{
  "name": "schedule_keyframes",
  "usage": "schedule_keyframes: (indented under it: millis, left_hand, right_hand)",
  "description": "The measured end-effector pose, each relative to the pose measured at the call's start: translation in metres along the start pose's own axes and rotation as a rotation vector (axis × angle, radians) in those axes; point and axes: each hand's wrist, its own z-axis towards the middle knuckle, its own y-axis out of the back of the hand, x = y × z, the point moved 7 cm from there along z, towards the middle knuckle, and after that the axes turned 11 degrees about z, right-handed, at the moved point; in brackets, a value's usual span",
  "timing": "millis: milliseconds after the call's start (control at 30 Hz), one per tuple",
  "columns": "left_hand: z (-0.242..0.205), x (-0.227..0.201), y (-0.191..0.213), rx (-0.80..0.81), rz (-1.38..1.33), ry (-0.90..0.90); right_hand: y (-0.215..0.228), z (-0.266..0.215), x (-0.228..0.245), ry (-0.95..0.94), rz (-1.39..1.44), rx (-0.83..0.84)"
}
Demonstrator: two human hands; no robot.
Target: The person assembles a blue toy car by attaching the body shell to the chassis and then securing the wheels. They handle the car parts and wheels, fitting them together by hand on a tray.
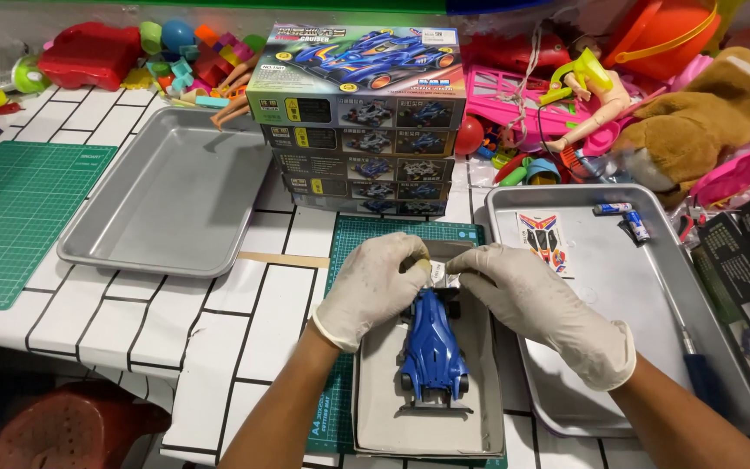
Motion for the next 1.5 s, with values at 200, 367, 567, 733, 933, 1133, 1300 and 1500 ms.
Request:
schedule_keyframes:
  millis: [200, 367, 567, 733, 933, 1133, 1300, 1500]
  left_hand:
    - [0.008, 0.014, 0.017, -0.25, 0.365, -0.087]
    - [0.014, 0.035, 0.005, -0.2, 0.525, -0.059]
    - [0.024, 0.055, -0.021, -0.277, 0.594, -0.138]
    - [0.018, 0.041, -0.008, -0.305, 0.577, -0.159]
    - [0.014, 0.03, -0.001, -0.265, 0.564, -0.141]
    - [0.009, 0.013, 0.014, -0.269, 0.513, -0.167]
    - [-0.003, -0.001, 0.015, -0.206, -0.087, -0.241]
    - [0.006, 0.007, -0.014, 0.054, -0.171, -0.076]
  right_hand:
    - [0.005, 0.002, -0.002, 0.014, -0.273, -0.068]
    - [0.008, 0.01, -0.004, 0.022, -0.452, -0.073]
    - [0.002, 0.017, -0.005, 0.031, -0.546, -0.053]
    - [-0.004, 0.003, 0.021, 0.119, -0.615, -0.061]
    - [-0.022, -0.016, 0.046, 0.215, -0.488, 0.041]
    - [-0.021, -0.007, 0.043, 0.114, -0.334, 0.113]
    - [0.001, 0.008, 0.013, -0.064, 0.315, -0.11]
    - [0.004, -0.003, 0.028, -0.096, 0.227, -0.146]
